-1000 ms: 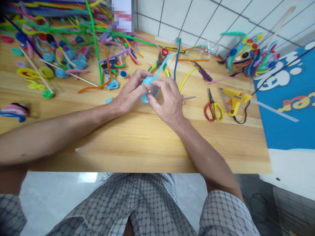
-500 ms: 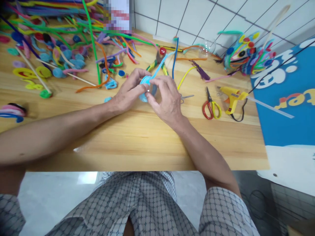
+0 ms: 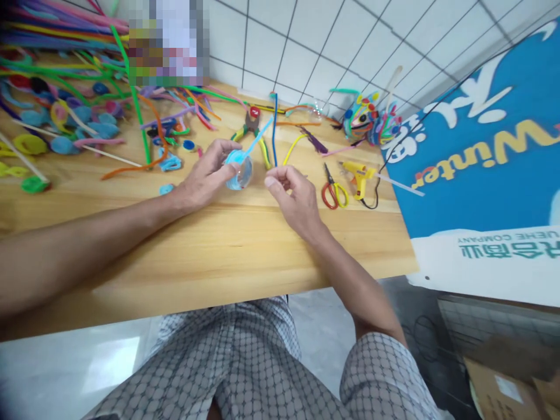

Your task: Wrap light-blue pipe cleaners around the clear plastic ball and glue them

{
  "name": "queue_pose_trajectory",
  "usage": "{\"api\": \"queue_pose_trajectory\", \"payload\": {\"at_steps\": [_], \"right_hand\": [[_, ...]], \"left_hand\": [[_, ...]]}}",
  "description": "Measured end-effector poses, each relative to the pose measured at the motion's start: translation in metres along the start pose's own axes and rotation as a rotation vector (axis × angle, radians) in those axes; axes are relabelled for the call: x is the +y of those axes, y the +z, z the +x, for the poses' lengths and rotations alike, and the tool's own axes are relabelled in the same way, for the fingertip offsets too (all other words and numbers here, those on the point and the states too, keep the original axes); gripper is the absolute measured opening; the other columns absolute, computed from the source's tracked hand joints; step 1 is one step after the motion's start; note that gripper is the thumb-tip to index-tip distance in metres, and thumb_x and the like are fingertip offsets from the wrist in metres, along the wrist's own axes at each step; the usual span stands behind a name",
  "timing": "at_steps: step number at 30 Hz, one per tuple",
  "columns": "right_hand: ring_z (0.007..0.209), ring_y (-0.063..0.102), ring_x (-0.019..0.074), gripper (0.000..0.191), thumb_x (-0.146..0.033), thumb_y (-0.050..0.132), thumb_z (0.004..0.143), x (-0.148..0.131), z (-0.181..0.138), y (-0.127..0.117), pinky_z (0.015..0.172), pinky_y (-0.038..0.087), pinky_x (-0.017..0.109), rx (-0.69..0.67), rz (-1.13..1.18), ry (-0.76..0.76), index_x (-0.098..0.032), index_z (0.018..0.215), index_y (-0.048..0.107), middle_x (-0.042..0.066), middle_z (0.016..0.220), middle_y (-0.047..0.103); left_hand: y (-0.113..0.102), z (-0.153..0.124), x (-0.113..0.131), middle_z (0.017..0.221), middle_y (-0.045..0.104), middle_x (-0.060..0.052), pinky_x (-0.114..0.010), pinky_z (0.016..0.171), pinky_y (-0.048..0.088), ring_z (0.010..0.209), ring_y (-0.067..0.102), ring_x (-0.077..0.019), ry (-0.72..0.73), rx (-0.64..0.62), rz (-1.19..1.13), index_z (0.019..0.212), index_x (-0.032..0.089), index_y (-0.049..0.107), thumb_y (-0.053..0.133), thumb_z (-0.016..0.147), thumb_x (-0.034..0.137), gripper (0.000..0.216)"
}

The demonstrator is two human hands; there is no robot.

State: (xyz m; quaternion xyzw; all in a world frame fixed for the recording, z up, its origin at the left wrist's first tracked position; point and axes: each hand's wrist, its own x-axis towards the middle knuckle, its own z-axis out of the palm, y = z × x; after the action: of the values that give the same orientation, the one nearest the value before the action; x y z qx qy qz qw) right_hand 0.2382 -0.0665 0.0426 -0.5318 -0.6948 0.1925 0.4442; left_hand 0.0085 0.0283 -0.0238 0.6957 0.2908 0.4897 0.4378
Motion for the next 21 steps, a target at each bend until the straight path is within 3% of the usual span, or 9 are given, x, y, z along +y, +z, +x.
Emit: {"api": "queue_pose_trajectory", "payload": {"at_steps": [3,6,11,16,21], "right_hand": [[0.09,0.075,0.0201,0.025,-0.045,0.076,0.099,0.002,-0.012,-0.002,0.085,0.062,0.039,-0.001,-0.081,-0.024,-0.025,0.113,0.074,0.003,0.106,0.083],[0.102,0.076,0.0238,0.03,-0.045,0.077,0.099,0.002,-0.007,0.009,0.087,0.063,0.041,0.022,-0.152,-0.148,-0.025,0.12,0.073,0.007,0.118,0.082],[0.125,0.072,0.0309,0.036,-0.046,0.077,0.102,0.0,0.015,0.03,0.105,0.064,0.051,0.011,-0.23,-0.357,-0.026,0.132,0.07,0.013,0.132,0.077],[0.131,0.07,0.0335,0.041,-0.036,0.077,0.098,0.006,0.02,0.041,0.107,0.064,0.054,0.011,-0.294,-0.381,-0.029,0.137,0.067,0.014,0.139,0.075],[0.128,0.071,0.0331,0.042,-0.029,0.076,0.095,0.012,0.018,0.046,0.105,0.066,0.056,0.035,-0.288,-0.391,-0.031,0.136,0.066,0.012,0.136,0.076]], "left_hand": [[0.001,-0.001,0.002,0.133,0.073,-0.007,-0.051,0.109,0.063,0.121,0.071,-0.0264,-0.005,-0.014,0.006,0.135,0.034,0.063,0.069,0.104,0.055,0.038],[0.002,-0.002,0.008,0.133,0.072,-0.008,-0.047,0.104,0.064,0.12,0.071,-0.0258,0.008,-0.015,0.02,0.132,0.03,0.063,0.067,0.103,0.049,0.035],[0.002,-0.002,0.016,0.137,0.07,-0.009,-0.041,0.101,0.065,0.124,0.071,-0.0249,-0.007,-0.041,0.016,0.133,0.026,0.061,0.065,0.1,0.043,0.037],[0.003,-0.001,0.017,0.14,0.069,-0.01,-0.039,0.106,0.064,0.129,0.069,-0.0245,-0.014,-0.048,0.023,0.133,0.024,0.06,0.062,0.101,0.042,0.037],[0.003,-0.001,0.017,0.137,0.069,-0.008,-0.036,0.101,0.064,0.123,0.069,-0.0234,-0.021,-0.059,0.0,0.133,0.025,0.06,0.062,0.104,0.048,0.038]]}}
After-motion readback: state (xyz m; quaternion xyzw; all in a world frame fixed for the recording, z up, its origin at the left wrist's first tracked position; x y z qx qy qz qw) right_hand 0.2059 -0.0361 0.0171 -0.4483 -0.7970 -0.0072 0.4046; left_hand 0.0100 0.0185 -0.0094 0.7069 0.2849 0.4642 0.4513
